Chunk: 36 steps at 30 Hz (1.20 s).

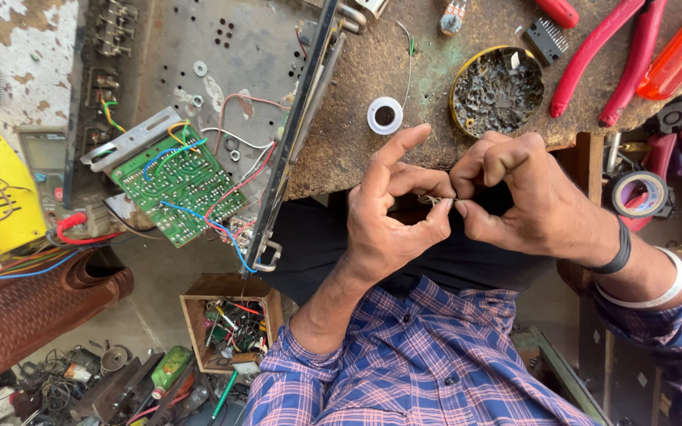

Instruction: The person strips the insulation from several small wires using a handheld tool and then twists the exposed strands together. The person then places the prepared wires into a small yellow container.

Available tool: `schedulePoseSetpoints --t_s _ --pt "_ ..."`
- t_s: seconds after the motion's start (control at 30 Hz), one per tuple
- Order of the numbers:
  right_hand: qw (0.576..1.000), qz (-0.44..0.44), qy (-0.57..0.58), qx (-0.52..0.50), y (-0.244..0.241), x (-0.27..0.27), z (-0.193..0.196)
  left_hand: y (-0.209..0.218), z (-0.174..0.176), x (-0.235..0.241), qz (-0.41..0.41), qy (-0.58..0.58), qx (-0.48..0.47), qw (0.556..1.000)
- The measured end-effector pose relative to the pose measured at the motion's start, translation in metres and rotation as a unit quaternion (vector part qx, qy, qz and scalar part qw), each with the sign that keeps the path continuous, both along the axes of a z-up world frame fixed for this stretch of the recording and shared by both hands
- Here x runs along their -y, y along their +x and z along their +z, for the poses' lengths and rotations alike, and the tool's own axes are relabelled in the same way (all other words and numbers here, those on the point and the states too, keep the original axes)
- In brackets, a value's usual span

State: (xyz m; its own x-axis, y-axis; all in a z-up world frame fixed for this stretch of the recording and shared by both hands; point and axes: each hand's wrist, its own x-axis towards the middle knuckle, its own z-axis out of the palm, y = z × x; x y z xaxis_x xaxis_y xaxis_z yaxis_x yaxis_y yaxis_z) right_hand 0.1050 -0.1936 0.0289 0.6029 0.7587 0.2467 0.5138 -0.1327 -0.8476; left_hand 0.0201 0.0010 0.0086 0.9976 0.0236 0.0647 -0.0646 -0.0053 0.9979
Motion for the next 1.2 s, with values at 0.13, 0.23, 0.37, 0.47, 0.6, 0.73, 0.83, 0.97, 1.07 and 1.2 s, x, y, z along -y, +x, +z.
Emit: schedulePoseSetpoints --t_s 0.13,0.23,0.37,0.47,0.6,0.73,0.83,0.97,1.07,1.2 --pt "1.000 0.013 -0.004 0.020 0.001 0.000 -0.002 -0.003 -0.002 0.001 -0.002 0.001 0.001 1.000" --pt "0.999 0.010 -0.021 0.034 0.001 0.000 -0.001 -0.001 -0.001 0.002 -0.004 -0.005 -0.016 1.000" --pt "1.000 0.015 -0.009 -0.016 0.000 0.004 -0.002 -0.002 0.001 0.001 0.001 -0.060 -0.051 0.997" --pt "0.999 0.002 -0.010 -0.051 -0.001 0.010 -0.001 -0.001 0.002 -0.006 -0.007 -0.071 -0.060 0.996" --pt "0.999 -0.035 -0.003 -0.041 -0.003 0.013 -0.001 -0.002 0.001 -0.004 -0.004 -0.119 -0.073 0.990" --pt "0.999 -0.043 -0.004 0.019 0.001 0.011 0.001 -0.003 -0.001 -0.003 -0.004 -0.175 -0.083 0.981" --pt "0.996 -0.042 0.008 0.076 0.003 0.009 0.005 -0.003 -0.002 -0.003 0.001 -0.212 -0.104 0.972" --pt "0.990 -0.058 -0.047 0.116 0.006 0.008 0.012 -0.003 -0.003 -0.003 -0.002 -0.221 -0.107 0.969" --pt "0.984 -0.066 -0.052 0.158 0.007 0.004 0.015 -0.003 -0.002 -0.004 -0.002 -0.227 -0.115 0.967" --pt "0.975 -0.060 -0.043 0.210 0.009 -0.004 0.018 -0.003 -0.001 -0.004 0.000 -0.223 -0.127 0.967"
